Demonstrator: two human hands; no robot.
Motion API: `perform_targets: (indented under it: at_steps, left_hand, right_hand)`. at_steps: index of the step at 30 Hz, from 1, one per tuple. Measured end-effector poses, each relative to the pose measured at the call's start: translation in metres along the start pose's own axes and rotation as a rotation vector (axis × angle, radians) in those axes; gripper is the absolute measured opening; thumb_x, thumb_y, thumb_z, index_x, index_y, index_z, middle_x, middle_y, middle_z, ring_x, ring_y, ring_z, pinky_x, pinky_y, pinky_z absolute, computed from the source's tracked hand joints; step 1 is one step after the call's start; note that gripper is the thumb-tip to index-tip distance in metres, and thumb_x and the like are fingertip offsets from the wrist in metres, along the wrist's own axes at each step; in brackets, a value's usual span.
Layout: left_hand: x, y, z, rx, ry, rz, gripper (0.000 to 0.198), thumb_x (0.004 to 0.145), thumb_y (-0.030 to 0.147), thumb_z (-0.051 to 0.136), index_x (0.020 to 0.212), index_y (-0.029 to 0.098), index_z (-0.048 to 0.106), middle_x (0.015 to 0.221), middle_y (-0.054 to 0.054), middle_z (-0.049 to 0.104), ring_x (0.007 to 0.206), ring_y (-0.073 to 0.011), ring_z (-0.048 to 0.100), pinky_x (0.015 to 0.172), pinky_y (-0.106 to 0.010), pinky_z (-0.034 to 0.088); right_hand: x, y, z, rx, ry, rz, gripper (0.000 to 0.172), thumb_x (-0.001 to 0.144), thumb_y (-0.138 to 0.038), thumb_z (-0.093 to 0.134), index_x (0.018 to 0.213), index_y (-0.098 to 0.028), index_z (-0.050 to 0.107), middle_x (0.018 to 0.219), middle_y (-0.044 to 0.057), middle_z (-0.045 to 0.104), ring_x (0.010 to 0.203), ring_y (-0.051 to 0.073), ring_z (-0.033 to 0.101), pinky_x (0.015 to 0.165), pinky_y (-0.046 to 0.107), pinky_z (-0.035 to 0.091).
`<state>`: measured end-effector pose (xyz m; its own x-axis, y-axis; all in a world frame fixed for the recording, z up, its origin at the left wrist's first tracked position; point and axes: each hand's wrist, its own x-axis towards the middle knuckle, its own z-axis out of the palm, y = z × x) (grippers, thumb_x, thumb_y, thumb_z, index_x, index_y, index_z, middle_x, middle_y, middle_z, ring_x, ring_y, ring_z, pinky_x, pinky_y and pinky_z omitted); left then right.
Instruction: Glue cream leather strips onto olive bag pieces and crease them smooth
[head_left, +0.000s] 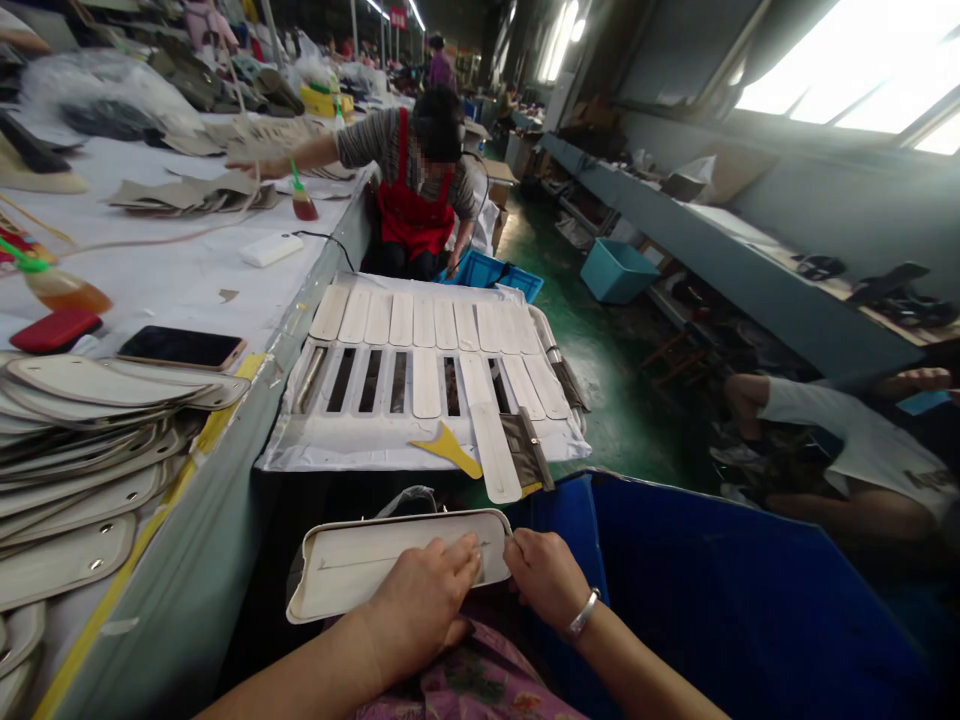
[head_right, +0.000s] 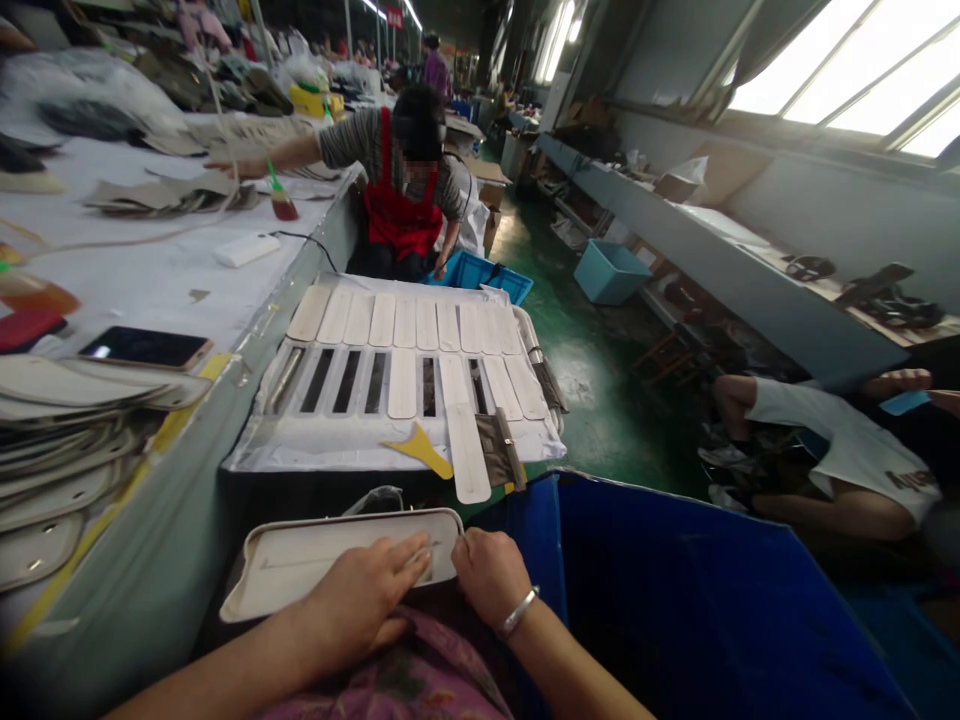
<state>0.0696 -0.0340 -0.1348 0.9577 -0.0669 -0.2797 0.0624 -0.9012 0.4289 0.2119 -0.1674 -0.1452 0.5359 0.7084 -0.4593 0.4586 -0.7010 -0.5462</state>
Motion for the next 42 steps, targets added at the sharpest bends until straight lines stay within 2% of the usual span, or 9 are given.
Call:
perform_targets:
  at_steps: [6,13,23,29,33,36,38,40,42]
  left_hand:
    - [0.000,0.001,-0.001,0.011,0.008,-0.005,0.064,0.074,0.043,0.056,0.131,0.017,0.043,0.140,-0.009,0.038,0.103,-0.0299,0.051,0.083,-0.041,0.048]
    - [-0.004,0.005,-0.009,0.001,0.027,-0.028,0.064,0.072,0.046,0.061,0.128,0.017,0.047,0.137,-0.008,0.042,0.102,-0.0290,0.053,0.085,-0.040,0.048]
    - [0.000,0.001,-0.009,-0.005,0.019,-0.003,0.064,0.073,0.050,0.060,0.127,0.017,0.047,0.135,-0.008,0.044,0.099,-0.0285,0.054,0.083,-0.041,0.050]
    - [0.010,0.005,-0.004,0.037,-0.022,0.002,0.070,0.073,0.049,0.061,0.130,0.011,0.043,0.138,-0.014,0.040,0.098,-0.0306,0.054,0.079,-0.043,0.052]
    - [-0.006,0.009,-0.009,-0.133,0.005,-0.015,0.081,0.067,0.055,0.064,0.132,0.014,0.040,0.139,-0.015,0.037,0.109,-0.0348,0.048,0.089,-0.049,0.044]
    - [-0.049,-0.008,-0.020,-0.499,0.197,-0.055,0.081,0.069,0.052,0.064,0.136,0.023,0.030,0.140,-0.012,0.036,0.111,-0.0279,0.049,0.091,-0.040,0.045]
    - [-0.085,-0.032,-0.025,-0.737,0.498,-0.243,0.056,0.079,0.046,0.056,0.127,0.024,0.039,0.125,-0.010,0.050,0.097,-0.0194,0.057,0.078,-0.030,0.050]
    - [-0.116,-0.061,-0.023,-0.829,0.818,-0.561,0.027,0.084,0.042,0.049,0.097,0.019,0.053,0.084,-0.002,0.059,0.070,-0.0120,0.057,0.064,-0.023,0.049]
    - [-0.134,-0.087,-0.013,-0.935,0.794,-0.699,0.026,0.079,0.042,0.056,0.079,0.018,0.047,0.062,0.005,0.047,0.054,-0.0087,0.048,0.047,-0.018,0.041]
  right_hand:
    - [0.007,0.024,-0.002,0.543,-0.267,0.066,0.051,0.085,-0.057,0.026,0.072,-0.014,0.050,0.056,0.007,0.064,0.042,0.016,0.059,0.037,0.022,0.040]
    - [0.026,0.058,0.006,1.049,-0.515,0.084,0.042,0.069,-0.052,0.064,0.070,-0.015,0.044,0.054,-0.001,0.061,0.040,0.007,0.054,0.040,0.016,0.042]
    - [0.054,0.046,-0.015,0.840,-0.792,0.207,0.036,0.066,-0.044,0.069,0.066,-0.013,0.051,0.052,0.004,0.065,0.035,0.011,0.055,0.032,0.016,0.042]
    - [0.061,0.001,-0.030,0.312,-0.737,0.349,0.029,0.082,-0.024,0.050,0.055,-0.012,0.052,0.047,0.002,0.061,0.035,0.012,0.056,0.033,0.019,0.045]
    - [0.052,-0.012,-0.031,0.245,-0.739,0.350,0.032,0.085,-0.019,0.045,0.055,-0.010,0.054,0.048,0.003,0.060,0.036,0.011,0.056,0.034,0.018,0.046]
    - [0.041,-0.007,-0.028,0.240,-0.638,0.279,0.031,0.086,-0.024,0.045,0.058,-0.012,0.052,0.051,0.002,0.062,0.037,0.009,0.056,0.034,0.017,0.045]
    - [0.039,0.001,-0.025,0.245,-0.569,0.240,0.029,0.086,-0.029,0.047,0.061,-0.013,0.050,0.053,0.002,0.063,0.039,0.010,0.057,0.033,0.016,0.044]
    - [0.040,0.007,-0.024,0.252,-0.565,0.214,0.030,0.084,-0.035,0.051,0.063,-0.014,0.049,0.054,0.003,0.063,0.040,0.011,0.058,0.033,0.017,0.045]
    - [0.045,0.010,-0.023,0.245,-0.608,0.201,0.034,0.081,-0.042,0.054,0.062,-0.014,0.049,0.054,0.004,0.064,0.040,0.011,0.058,0.034,0.017,0.045]
